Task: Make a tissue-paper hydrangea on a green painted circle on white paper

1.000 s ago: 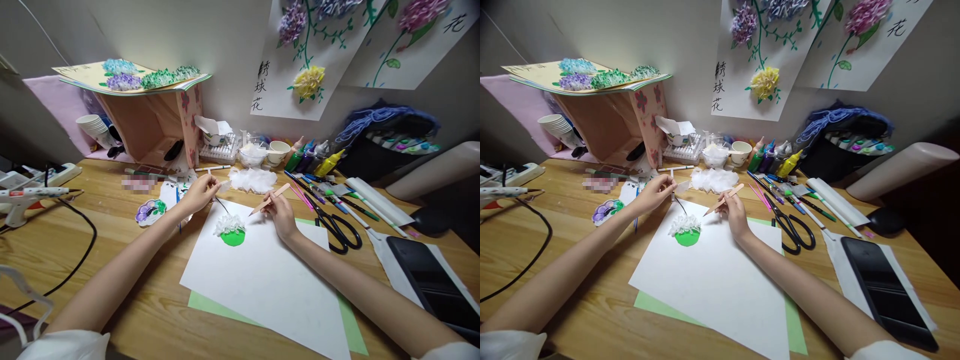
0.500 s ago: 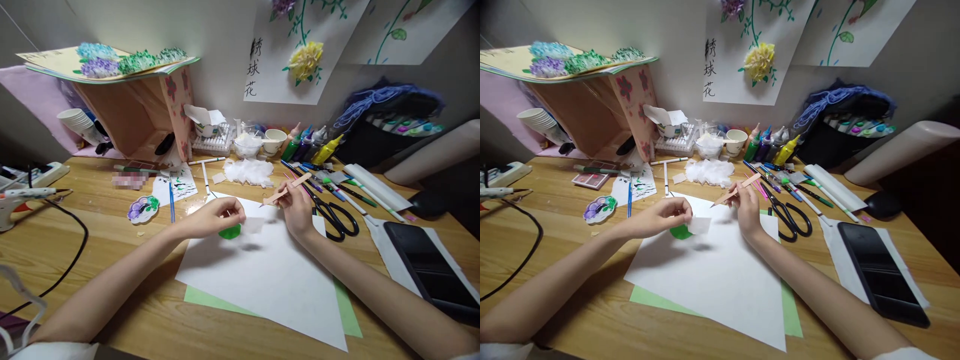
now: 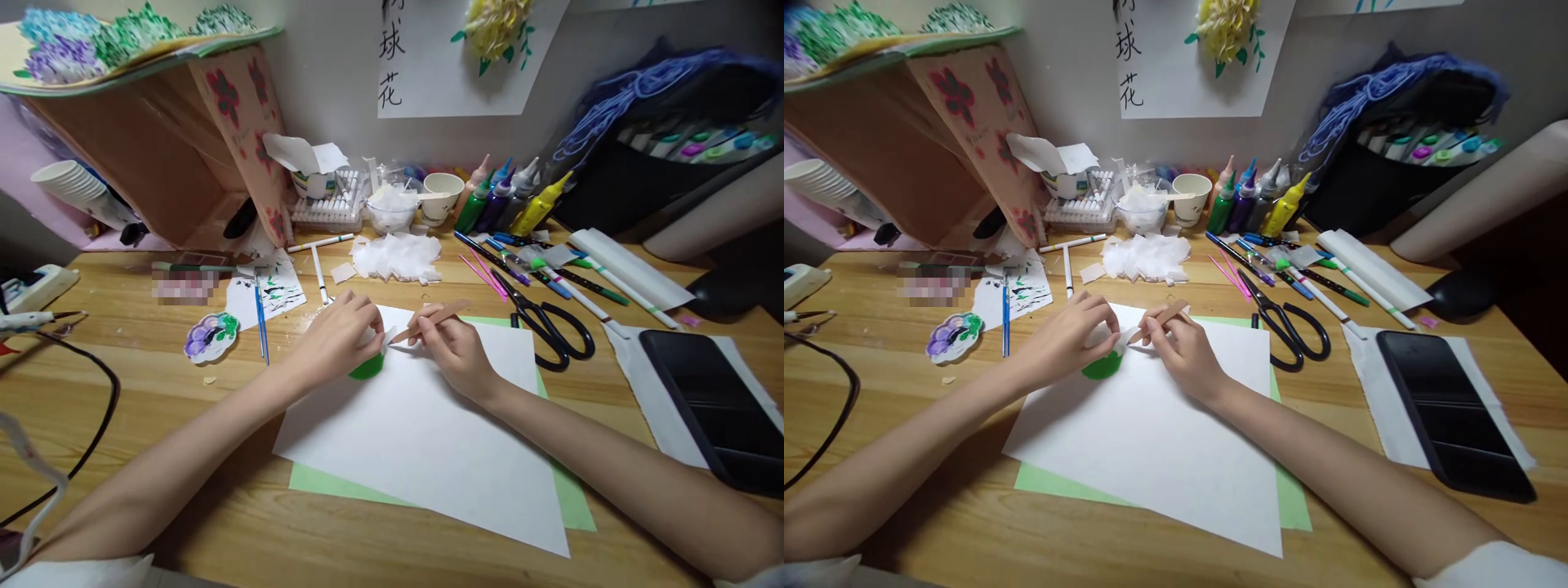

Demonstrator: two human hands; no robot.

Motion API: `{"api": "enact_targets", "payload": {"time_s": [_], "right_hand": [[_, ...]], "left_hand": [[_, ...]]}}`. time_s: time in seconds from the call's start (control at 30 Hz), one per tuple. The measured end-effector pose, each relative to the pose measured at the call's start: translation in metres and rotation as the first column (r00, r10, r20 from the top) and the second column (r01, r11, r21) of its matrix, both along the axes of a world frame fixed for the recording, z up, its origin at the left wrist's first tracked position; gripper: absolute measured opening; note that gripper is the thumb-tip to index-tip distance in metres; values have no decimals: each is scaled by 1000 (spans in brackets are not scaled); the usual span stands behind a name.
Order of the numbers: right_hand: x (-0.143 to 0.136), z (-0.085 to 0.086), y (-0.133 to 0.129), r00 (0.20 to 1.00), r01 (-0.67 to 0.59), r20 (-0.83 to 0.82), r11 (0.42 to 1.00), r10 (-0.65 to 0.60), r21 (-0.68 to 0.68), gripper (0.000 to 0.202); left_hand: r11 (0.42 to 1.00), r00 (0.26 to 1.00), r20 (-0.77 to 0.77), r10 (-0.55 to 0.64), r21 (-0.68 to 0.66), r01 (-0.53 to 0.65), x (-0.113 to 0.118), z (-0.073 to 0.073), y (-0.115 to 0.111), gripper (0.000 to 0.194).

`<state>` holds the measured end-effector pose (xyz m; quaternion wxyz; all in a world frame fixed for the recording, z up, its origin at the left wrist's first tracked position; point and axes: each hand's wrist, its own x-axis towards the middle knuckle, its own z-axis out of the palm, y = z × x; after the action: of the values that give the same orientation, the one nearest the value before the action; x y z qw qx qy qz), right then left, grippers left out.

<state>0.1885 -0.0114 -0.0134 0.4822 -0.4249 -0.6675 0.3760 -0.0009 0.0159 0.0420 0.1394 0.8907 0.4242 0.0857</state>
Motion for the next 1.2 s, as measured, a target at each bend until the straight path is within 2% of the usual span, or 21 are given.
{"api": "enact_targets", "payload": {"time_s": [0.13, 0.27, 0.37, 0.63, 0.87, 1.2], "right_hand": [[0, 0, -1, 999, -14, 31, 1000, 13, 13, 28], [0, -1, -1, 1000, -10, 21, 1000, 10, 8, 28], [0, -1, -1, 1000, -12, 22, 1000, 12, 9, 27], [1, 1, -1, 997, -65, 31, 997, 64, 29, 29], [-1, -2, -1, 999, 39, -9, 999, -39, -17, 27], [2, 0, 0, 1000, 19, -18, 998, -20, -54, 28]], "left_hand": [[996, 990, 113, 89, 7, -91, -13, -6, 1, 13], [965, 947, 194, 255, 13, -262, -32, -21, -5, 15], [947, 926, 207, 317, -14, -321, -43, -32, -12, 13], [948, 908, 271, 318, -82, -307, -50, -41, -11, 7], [941, 885, 318, 339, -123, -316, -52, -44, -9, 7], [941, 885, 320, 339, -115, -319, -52, -45, -8, 5]]}}
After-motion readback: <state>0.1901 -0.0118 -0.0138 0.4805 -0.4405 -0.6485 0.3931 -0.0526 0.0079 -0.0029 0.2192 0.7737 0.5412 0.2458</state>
